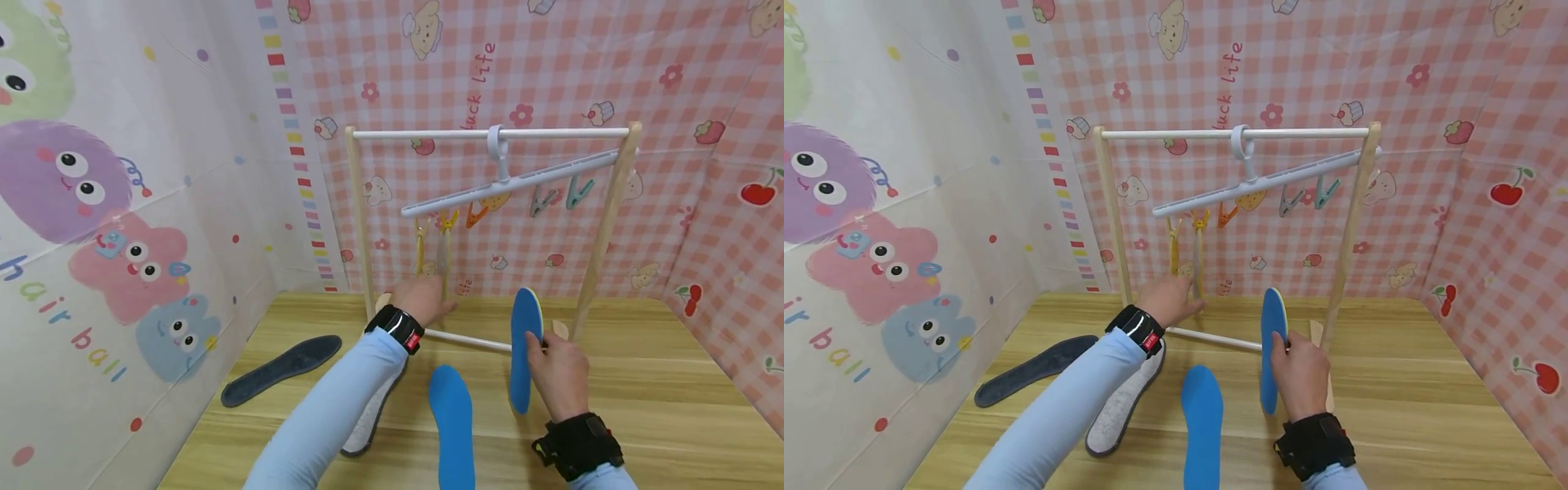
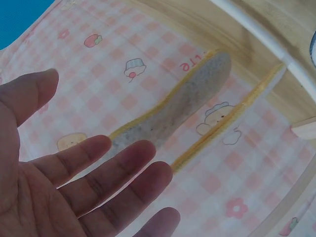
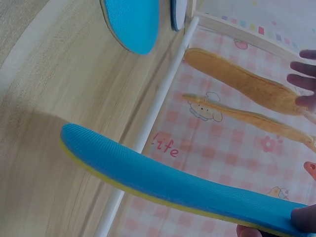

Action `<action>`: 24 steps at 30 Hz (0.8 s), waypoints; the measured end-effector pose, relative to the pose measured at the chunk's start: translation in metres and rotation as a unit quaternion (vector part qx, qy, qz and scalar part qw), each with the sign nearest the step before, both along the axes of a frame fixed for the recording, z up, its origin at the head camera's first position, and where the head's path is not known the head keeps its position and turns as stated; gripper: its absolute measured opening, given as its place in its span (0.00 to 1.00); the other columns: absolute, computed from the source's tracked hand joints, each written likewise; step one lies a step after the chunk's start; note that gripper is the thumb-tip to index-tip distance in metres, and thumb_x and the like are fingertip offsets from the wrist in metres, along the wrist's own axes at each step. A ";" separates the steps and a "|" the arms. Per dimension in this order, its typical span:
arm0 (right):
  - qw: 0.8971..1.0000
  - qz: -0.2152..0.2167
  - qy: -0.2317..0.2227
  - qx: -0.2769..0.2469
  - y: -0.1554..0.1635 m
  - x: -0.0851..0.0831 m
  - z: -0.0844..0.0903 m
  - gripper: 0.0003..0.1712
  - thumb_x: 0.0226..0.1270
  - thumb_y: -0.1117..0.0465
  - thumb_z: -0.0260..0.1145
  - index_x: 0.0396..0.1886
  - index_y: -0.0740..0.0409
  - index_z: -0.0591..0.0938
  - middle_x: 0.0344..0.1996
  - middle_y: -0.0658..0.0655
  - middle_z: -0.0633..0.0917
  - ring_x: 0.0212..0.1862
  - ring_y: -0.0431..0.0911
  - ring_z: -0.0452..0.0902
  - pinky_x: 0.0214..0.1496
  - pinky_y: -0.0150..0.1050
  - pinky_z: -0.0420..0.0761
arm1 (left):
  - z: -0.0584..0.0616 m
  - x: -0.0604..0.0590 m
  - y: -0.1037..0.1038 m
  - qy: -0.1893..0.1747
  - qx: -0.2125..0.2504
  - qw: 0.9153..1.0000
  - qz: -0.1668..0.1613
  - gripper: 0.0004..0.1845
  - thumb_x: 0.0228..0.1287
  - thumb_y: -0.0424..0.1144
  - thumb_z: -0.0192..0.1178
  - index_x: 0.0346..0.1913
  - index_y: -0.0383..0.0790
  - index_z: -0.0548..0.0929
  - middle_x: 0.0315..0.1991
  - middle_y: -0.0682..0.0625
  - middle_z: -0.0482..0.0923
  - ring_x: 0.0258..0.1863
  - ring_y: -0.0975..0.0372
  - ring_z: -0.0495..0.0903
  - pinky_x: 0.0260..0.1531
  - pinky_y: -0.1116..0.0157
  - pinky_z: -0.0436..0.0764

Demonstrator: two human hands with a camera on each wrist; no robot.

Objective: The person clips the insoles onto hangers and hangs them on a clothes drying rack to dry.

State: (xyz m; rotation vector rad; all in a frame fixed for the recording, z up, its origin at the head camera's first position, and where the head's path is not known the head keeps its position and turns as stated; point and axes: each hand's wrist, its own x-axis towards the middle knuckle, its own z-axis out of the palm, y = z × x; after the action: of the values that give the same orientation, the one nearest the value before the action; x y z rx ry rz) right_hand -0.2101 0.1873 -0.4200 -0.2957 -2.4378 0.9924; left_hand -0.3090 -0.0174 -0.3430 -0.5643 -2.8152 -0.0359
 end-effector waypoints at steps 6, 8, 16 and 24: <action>1.000 0.002 0.012 -0.002 -0.004 -0.002 0.002 0.18 0.75 0.57 0.60 0.30 0.67 0.83 0.19 0.59 0.82 0.21 0.50 0.75 0.22 0.39 0.70 | 0.010 -0.007 0.008 0.044 0.020 0.999 0.008 0.23 0.64 0.64 0.60 0.28 0.47 0.80 0.20 0.55 0.74 0.15 0.64 0.72 0.12 0.65 0.69; 1.000 0.004 0.022 0.000 -0.006 -0.003 0.002 0.18 0.74 0.57 0.61 0.30 0.67 0.83 0.19 0.59 0.82 0.21 0.50 0.76 0.22 0.39 0.71 | 0.014 -0.009 0.011 0.051 0.019 0.998 0.022 0.25 0.64 0.66 0.59 0.40 0.45 0.82 0.15 0.56 0.71 0.13 0.65 0.70 0.11 0.66 0.67; 0.999 0.005 0.032 -0.010 -0.011 -0.009 0.003 0.19 0.75 0.56 0.60 0.35 0.68 0.85 0.24 0.63 0.86 0.24 0.52 0.81 0.23 0.41 0.78 | 0.028 -0.017 0.018 0.039 0.033 0.998 0.046 0.23 0.63 0.66 0.59 0.35 0.49 0.80 0.18 0.57 0.73 0.16 0.65 0.72 0.15 0.67 0.69; 0.998 0.009 0.057 0.004 -0.016 -0.014 0.006 0.18 0.73 0.57 0.63 0.29 0.67 0.84 0.21 0.62 0.84 0.23 0.52 0.80 0.22 0.41 0.74 | 0.033 -0.024 0.025 0.061 0.043 0.996 0.050 0.24 0.66 0.65 0.56 0.26 0.50 0.73 0.15 0.57 0.69 0.12 0.67 0.66 0.10 0.69 0.63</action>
State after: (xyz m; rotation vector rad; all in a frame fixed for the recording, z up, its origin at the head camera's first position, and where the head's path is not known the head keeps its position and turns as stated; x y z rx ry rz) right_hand -0.2239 0.1714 -0.4136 -0.2091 -2.3442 0.9785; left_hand -0.3332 0.0073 -0.3096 -0.3923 -2.7046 -0.0982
